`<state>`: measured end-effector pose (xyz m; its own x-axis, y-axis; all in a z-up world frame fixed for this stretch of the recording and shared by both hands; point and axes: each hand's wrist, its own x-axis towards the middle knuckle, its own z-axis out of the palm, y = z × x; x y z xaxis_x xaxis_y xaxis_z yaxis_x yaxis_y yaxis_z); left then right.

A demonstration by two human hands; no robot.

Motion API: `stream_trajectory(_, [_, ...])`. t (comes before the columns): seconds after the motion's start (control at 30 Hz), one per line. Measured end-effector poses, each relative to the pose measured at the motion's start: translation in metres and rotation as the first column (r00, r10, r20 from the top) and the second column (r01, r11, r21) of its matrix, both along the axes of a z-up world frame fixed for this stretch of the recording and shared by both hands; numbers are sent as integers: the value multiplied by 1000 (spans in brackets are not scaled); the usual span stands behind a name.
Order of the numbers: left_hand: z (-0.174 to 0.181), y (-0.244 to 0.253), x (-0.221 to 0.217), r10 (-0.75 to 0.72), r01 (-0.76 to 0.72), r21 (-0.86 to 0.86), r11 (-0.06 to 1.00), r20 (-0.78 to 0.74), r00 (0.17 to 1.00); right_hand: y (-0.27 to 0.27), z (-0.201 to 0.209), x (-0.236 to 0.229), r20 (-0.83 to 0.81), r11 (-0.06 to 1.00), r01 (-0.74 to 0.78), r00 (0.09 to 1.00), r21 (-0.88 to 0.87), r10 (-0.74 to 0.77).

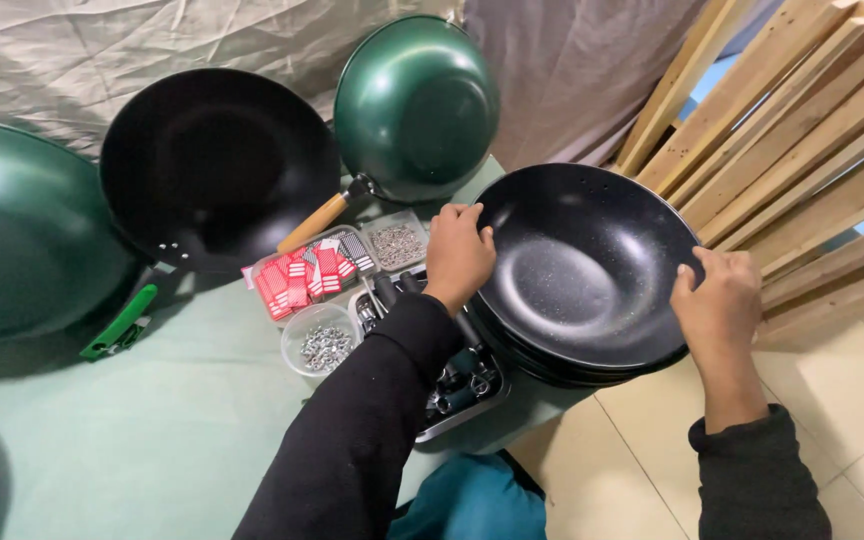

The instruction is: Attaching a metal bracket to the rim of a wok using a screwdriver and screws.

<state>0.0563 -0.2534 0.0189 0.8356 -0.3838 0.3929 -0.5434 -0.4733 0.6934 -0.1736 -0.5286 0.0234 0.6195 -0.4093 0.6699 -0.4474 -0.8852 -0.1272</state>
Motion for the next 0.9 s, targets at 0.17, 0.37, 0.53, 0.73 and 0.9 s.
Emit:
stream_trajectory(0.17, [7, -11, 6, 60, -66, 122, 990, 52, 997, -11, -3, -2, -122, 974, 206, 973, 99, -194])
stream_trajectory(0.37, [-3, -12, 25, 97, -100, 146, 984, 30, 995, -35, -13, 5, -241, 935, 309, 934, 176, -263])
stream_trajectory(0.53, [-1, -13, 28, 119, -105, 198, 975, -62, 991, -50, -20, 6, -237, 932, 308, 936, 193, -260])
stream_trajectory(0.73, [12, -14, 21, 167, -155, 301, 941, -16, 986, -66, -24, 12, -265, 932, 317, 927, 177, -265])
stream_trajectory(0.9, [12, -14, 21, 216, -192, 276, 942, -60, 975, -70, -13, 15, -282, 911, 321, 927, 258, -246])
